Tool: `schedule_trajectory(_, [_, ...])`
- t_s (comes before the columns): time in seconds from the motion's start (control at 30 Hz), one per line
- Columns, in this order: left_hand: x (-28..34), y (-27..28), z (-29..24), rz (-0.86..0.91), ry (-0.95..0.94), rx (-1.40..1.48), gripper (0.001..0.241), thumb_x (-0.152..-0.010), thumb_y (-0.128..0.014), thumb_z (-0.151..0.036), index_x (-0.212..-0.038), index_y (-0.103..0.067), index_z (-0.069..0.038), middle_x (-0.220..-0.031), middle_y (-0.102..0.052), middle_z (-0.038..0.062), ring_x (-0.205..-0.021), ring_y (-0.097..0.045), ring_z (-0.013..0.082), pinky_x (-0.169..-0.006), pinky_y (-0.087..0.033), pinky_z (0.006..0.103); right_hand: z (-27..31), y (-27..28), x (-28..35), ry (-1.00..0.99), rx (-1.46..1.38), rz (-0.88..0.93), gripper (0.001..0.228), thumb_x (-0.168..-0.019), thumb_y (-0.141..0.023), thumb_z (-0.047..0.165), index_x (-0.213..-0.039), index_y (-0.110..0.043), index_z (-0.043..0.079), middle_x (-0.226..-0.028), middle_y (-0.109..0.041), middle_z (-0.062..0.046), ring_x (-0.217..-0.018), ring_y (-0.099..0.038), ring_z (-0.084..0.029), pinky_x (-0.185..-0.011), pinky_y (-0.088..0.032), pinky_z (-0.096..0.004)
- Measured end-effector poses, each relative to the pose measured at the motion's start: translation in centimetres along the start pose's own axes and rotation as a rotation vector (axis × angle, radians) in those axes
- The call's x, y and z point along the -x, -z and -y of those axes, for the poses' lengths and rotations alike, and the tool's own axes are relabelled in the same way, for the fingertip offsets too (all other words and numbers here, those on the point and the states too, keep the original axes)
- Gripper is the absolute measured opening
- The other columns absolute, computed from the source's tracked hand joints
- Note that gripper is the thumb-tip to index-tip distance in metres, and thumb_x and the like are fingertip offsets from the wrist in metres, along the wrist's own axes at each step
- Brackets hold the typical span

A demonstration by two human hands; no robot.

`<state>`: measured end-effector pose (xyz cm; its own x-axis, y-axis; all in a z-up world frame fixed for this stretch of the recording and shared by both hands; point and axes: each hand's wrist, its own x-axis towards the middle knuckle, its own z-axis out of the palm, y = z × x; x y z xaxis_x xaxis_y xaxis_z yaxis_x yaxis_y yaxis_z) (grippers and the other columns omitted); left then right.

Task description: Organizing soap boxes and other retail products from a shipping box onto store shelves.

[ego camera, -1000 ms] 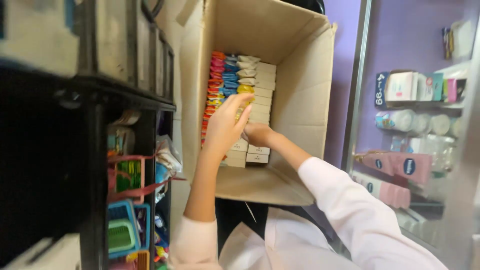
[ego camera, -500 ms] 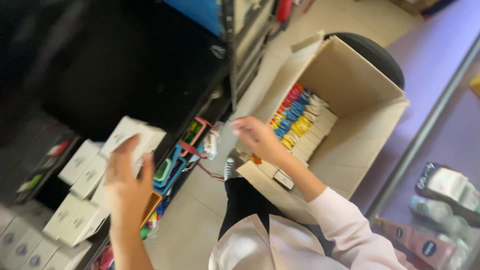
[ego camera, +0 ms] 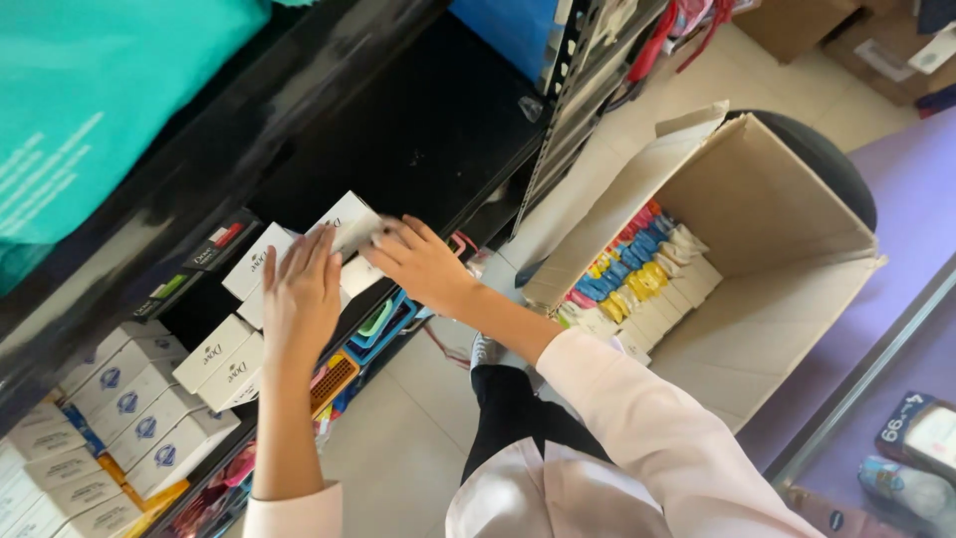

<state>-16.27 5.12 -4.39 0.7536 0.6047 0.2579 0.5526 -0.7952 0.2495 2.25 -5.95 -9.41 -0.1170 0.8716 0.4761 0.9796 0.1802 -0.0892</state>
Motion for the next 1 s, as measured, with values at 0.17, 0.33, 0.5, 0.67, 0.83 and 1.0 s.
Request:
schedule_trajectory(0.17, [-2.7, 0.4, -0.5, -0.002, -0.043, -0.133, 0.054, -0.094, -0.069, -0.025, -0.144, -0.058, -0.008, -0.127, -0.065, 0.014, -0.115, -0.059, 0.0346, -0.104, -0.042, 0.0521, -1.2, 2.3, 1.6, -0.018, -0.142, 0.055, 0.06, -0.076, -0.075, 0.014, -0.133, -0.058, 0.009, -0.123, -0.056, -0.01, -0.117, -0.055, -0.031, -0.106, -0.044, -0.045])
schedule_trajectory(0.33, [-5.0, -1.1, -1.9, 0.01, -0.09, -0.204, 0.061, -0.079, -0.083, -0.03, -0.131, -0.061, -0.006, -0.115, -0.066, 0.011, -0.108, -0.06, 0.0349, -0.094, -0.048, 0.0478, -4.5, 8.6, 6.4, -0.335, -0.367, -0.172, 0.051, -0.077, -0.083, 0.017, -0.123, -0.061, 0.011, -0.117, -0.06, -0.01, -0.111, -0.058, -0.034, -0.094, -0.048, -0.045])
schedule_trajectory(0.5, [-7.7, -0.8, -10.9, 0.016, -0.134, 0.166, 0.054, -0.09, -0.079, -0.033, -0.131, -0.056, -0.006, -0.117, -0.066, 0.016, -0.104, -0.066, 0.0394, -0.079, -0.055, 0.0464, -9.8, 14.6, 15.2, -0.732, -0.353, -0.191, 0.053, -0.083, -0.086, 0.023, -0.122, -0.056, 0.003, -0.105, -0.056, -0.016, -0.096, -0.057, -0.032, -0.084, -0.049, -0.04])
schedule_trajectory(0.67, [-8.9, -7.1, -21.0, 0.248, -0.046, 0.542, 0.057, -0.095, -0.07, -0.043, -0.133, -0.05, -0.006, -0.116, -0.068, 0.017, -0.099, -0.069, 0.0396, -0.077, -0.055, 0.0486, -13.7, 19.2, 23.2, -1.081, -0.371, -0.155, 0.047, -0.089, -0.081, 0.029, -0.12, -0.056, 0.004, -0.103, -0.062, -0.013, -0.092, -0.063, -0.028, -0.082, -0.052, -0.039])
schedule_trajectory(0.83, [-8.3, -15.6, -29.0, 0.56, -0.037, 0.769, 0.055, -0.095, -0.066, -0.048, -0.128, -0.052, -0.007, -0.112, -0.071, 0.016, -0.107, -0.068, 0.0374, -0.091, -0.053, 0.0485, -15.8, 14.6, 34.7, -1.219, -0.206, 0.16, 0.046, -0.087, -0.079, 0.034, -0.114, -0.058, 0.004, -0.101, -0.065, -0.018, -0.091, -0.066, -0.035, -0.078, -0.053, -0.044])
schedule_trajectory(1.0, [-5.9, -25.9, -31.0, 0.311, -0.546, 0.631, 0.047, -0.09, -0.075, -0.041, -0.112, -0.057, -0.004, -0.116, -0.068, 0.019, -0.131, -0.054, 0.0387, -0.11, -0.034, 0.0641, -13.8, 3.1, 45.0, -1.235, -0.199, 0.768, 0.048, -0.081, -0.078, 0.035, -0.115, -0.061, 0.007, -0.112, -0.069, -0.02, -0.101, -0.068, -0.039, -0.083, -0.056, -0.049])
